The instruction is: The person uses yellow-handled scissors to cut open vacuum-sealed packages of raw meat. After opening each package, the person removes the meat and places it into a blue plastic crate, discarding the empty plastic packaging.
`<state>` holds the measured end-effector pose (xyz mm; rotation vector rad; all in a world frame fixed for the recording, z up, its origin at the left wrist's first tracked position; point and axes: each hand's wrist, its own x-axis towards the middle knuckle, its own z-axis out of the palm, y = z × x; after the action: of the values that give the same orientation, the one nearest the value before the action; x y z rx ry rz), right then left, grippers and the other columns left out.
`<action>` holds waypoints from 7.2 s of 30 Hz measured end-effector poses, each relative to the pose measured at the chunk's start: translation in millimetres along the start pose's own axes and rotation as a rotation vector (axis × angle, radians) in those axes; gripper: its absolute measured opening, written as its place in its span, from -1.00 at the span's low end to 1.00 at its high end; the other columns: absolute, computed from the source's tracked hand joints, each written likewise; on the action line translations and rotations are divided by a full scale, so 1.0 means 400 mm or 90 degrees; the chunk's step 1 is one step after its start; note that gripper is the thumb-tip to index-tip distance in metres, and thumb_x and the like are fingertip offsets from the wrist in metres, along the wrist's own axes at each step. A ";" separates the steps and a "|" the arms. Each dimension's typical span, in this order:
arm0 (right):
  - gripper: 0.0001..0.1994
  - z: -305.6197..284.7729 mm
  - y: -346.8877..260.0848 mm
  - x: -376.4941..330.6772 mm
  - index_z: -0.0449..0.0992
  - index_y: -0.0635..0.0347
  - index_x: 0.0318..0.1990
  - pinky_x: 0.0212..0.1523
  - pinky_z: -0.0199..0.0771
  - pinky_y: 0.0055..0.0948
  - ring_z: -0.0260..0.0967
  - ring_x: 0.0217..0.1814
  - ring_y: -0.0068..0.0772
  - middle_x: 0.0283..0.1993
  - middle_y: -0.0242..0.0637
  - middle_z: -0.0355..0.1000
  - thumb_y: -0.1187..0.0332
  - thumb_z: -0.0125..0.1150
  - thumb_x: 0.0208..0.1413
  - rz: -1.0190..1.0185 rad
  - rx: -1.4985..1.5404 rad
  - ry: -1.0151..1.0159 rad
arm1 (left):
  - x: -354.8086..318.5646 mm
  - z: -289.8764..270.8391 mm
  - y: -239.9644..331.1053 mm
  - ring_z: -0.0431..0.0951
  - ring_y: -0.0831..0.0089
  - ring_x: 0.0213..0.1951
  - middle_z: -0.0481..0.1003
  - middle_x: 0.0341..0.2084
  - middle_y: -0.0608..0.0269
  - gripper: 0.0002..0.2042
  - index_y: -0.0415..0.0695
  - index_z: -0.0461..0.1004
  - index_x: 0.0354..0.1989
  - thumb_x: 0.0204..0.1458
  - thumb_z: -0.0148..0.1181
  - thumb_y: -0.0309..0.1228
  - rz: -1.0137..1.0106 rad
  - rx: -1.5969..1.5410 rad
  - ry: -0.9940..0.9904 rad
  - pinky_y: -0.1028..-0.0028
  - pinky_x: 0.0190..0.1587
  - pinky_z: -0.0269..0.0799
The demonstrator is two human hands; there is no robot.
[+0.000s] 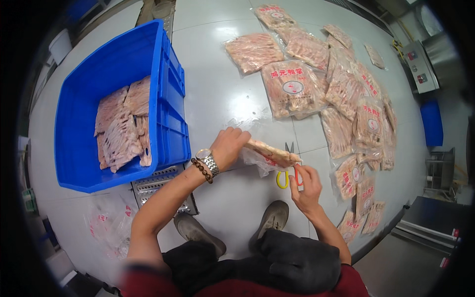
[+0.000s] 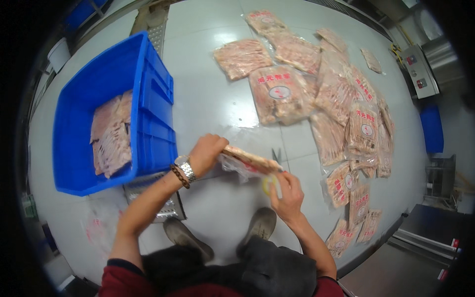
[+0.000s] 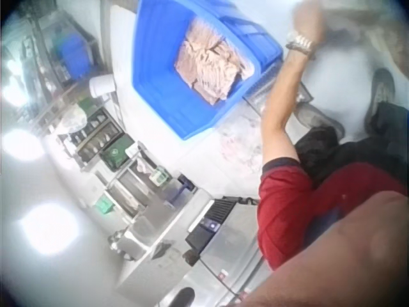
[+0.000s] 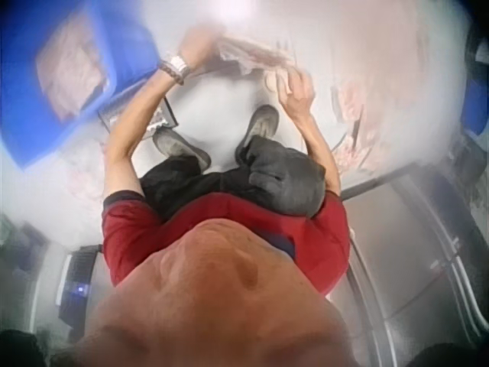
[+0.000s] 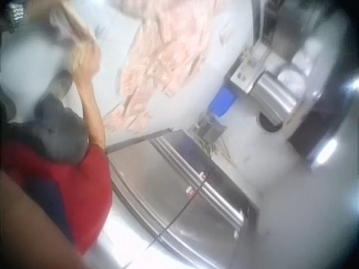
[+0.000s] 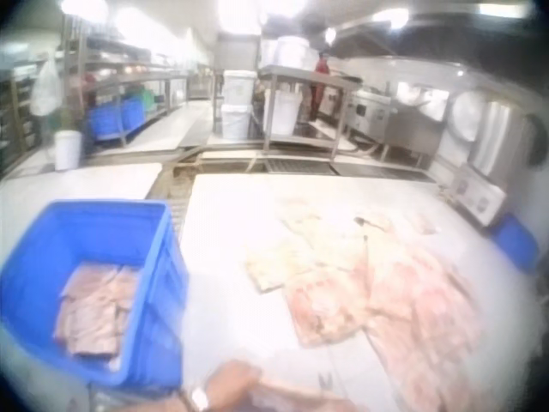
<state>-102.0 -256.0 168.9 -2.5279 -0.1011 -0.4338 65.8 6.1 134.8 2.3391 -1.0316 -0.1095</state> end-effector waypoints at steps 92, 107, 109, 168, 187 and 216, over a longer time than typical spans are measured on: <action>-0.56 0.223 0.315 -0.155 0.30 0.02 0.08 -0.23 0.53 0.03 0.53 -0.17 0.09 -0.22 0.02 0.51 0.21 0.28 0.07 0.402 -0.221 -0.379 | -1.056 -0.423 -0.081 0.57 0.05 0.06 0.55 -0.01 -0.15 -0.33 -0.26 0.46 0.13 -0.03 0.36 0.02 -0.778 0.077 -0.527 0.20 0.10 0.50; -0.51 0.282 0.478 0.300 0.25 0.23 0.09 -0.53 0.45 -0.37 0.42 -0.52 -0.43 -0.31 -0.25 0.44 0.36 0.40 0.12 0.641 0.541 0.046 | -0.376 -0.069 0.145 0.57 0.01 -0.14 0.55 -0.17 0.00 -0.65 -0.16 0.48 0.04 0.13 0.26 -0.29 -0.045 -0.129 -0.505 0.15 -0.10 0.53; -0.51 0.361 0.502 0.365 0.22 0.22 0.05 -0.55 0.45 -0.36 0.42 -0.49 -0.43 -0.24 -0.25 0.42 0.43 0.42 0.08 0.634 0.482 0.190 | -0.302 -0.027 0.161 0.58 0.01 -0.14 0.55 -0.18 0.00 -0.67 -0.15 0.49 0.03 0.12 0.26 -0.29 -0.006 -0.122 -0.497 0.15 -0.11 0.53; -0.39 0.300 -0.032 -0.077 0.34 0.24 -0.01 -0.69 0.23 -0.49 0.11 -0.71 -0.54 -0.55 -0.35 0.27 -0.24 -0.19 0.37 0.731 0.785 -0.285 | -0.260 0.415 0.033 0.57 0.51 -0.39 0.61 -0.29 0.22 -0.60 -0.25 0.52 0.03 0.10 0.36 -0.27 -0.648 -0.759 -0.170 0.46 -0.38 0.54; -0.40 0.270 0.153 0.090 0.37 0.07 -0.22 -0.76 0.12 -0.47 0.11 -0.74 -0.50 -0.60 -0.42 0.25 -0.35 -0.11 0.27 0.793 0.789 -0.240 | -0.305 0.357 -0.015 0.66 0.13 -0.15 0.66 -0.21 0.00 -0.65 -0.18 0.62 -0.09 0.02 0.36 -0.22 -0.498 -0.385 -0.430 0.22 -0.03 0.54; -0.36 0.396 0.056 0.165 0.47 0.25 -0.23 -0.74 0.27 -0.50 0.30 -0.74 -0.50 -0.51 -0.25 0.45 -0.30 0.00 0.25 0.321 0.357 -0.543 | -0.155 0.239 -0.034 0.49 -0.15 -0.09 0.47 -0.12 -0.25 -0.69 -0.26 0.33 0.00 0.19 0.04 -0.31 -0.287 -0.182 -0.102 0.03 -0.04 0.44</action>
<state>9.2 -189.4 54.2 -1.9107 0.0862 0.7760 3.2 11.7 39.0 2.2784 -0.4993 -0.5861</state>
